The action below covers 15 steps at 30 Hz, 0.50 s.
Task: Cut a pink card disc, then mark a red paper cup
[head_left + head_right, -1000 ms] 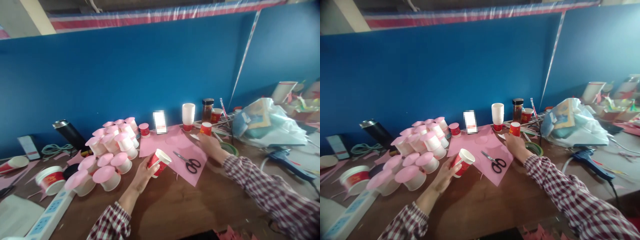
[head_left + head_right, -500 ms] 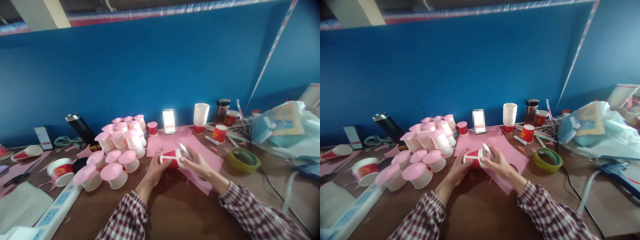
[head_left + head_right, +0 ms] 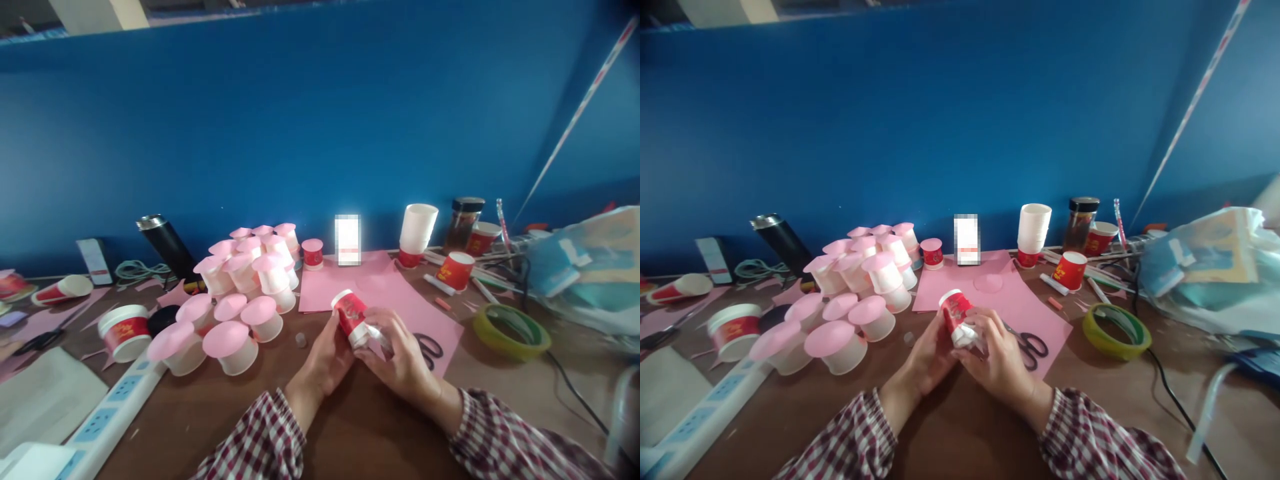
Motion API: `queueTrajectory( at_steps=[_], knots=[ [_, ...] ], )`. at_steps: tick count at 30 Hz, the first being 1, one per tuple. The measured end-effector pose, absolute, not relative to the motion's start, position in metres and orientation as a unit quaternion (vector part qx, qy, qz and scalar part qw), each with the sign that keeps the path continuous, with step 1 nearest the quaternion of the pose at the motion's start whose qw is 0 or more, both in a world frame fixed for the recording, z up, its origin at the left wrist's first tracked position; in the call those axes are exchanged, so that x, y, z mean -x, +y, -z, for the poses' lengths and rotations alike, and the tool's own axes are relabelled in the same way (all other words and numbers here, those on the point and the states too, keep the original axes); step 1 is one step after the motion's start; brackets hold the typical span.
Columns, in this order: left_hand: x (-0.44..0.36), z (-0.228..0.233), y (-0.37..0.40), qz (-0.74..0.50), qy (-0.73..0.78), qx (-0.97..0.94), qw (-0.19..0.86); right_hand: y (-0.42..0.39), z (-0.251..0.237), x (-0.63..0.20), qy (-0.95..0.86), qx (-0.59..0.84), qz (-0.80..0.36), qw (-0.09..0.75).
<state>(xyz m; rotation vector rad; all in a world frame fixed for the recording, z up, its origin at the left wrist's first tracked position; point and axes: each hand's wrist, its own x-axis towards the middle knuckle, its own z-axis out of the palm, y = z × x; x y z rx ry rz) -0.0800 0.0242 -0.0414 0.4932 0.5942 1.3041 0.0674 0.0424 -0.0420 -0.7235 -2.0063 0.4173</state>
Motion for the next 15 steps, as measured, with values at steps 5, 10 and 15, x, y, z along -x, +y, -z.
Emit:
queueTrajectory(
  at_steps=[5,10,15],
  knots=[
    [0.083,0.043,0.027,-0.606,0.28,-0.219,0.712,0.036,0.039,-0.073,-0.8,0.262,-0.21,0.497],
    [0.089,0.046,0.031,-0.628,0.288,-0.187,0.699,0.041,0.043,-0.074,-0.715,0.355,-0.286,0.53],
    [0.092,0.046,0.032,-0.615,0.297,-0.196,0.704,0.042,0.044,-0.072,-0.727,0.355,-0.303,0.504]
  ],
)
